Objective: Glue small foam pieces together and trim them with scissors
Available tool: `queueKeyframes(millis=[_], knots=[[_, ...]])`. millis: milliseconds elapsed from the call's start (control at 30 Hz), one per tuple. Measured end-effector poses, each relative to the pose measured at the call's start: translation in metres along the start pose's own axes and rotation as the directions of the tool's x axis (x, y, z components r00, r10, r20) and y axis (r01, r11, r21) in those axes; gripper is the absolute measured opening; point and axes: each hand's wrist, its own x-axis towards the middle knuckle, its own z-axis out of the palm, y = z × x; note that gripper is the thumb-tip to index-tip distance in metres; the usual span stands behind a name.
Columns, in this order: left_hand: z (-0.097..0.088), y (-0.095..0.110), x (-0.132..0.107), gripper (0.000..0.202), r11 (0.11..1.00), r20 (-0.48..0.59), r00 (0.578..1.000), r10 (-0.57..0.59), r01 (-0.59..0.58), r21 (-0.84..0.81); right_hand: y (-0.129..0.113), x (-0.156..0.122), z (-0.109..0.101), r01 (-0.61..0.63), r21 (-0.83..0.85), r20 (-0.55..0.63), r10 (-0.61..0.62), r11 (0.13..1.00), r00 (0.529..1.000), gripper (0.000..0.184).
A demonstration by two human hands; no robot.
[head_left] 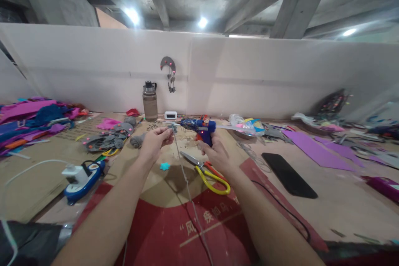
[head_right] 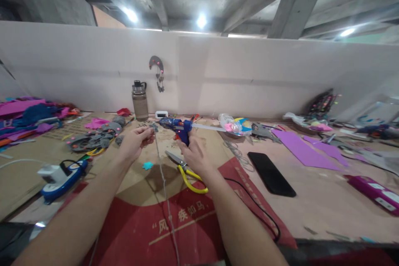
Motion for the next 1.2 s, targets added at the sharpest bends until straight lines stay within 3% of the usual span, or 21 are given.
queueKeyframes(millis=[367,733,900,1200], knots=[[0.001,0.001,-0.001,0.032,0.999,-0.009,1.0,0.018,-0.018,0.03,-0.021,-0.002,-0.006,0.044,-0.141,0.025,-0.041,0.989,0.999,0.019],[0.004,0.001,-0.003,0.029,0.987,-0.01,0.992,0.129,-0.127,0.096,-0.016,-0.005,-0.004,0.098,-0.234,0.065,-0.085,0.967,0.994,0.029],[0.004,-0.002,-0.003,0.028,0.968,-0.006,0.983,0.182,-0.178,0.179,-0.015,-0.006,-0.001,0.094,-0.279,0.045,-0.085,0.956,0.995,0.026],[0.004,0.001,-0.004,0.028,0.96,-0.042,0.972,0.233,-0.223,0.17,-0.012,-0.007,0.001,0.13,-0.307,0.014,-0.133,0.943,0.991,0.023]])
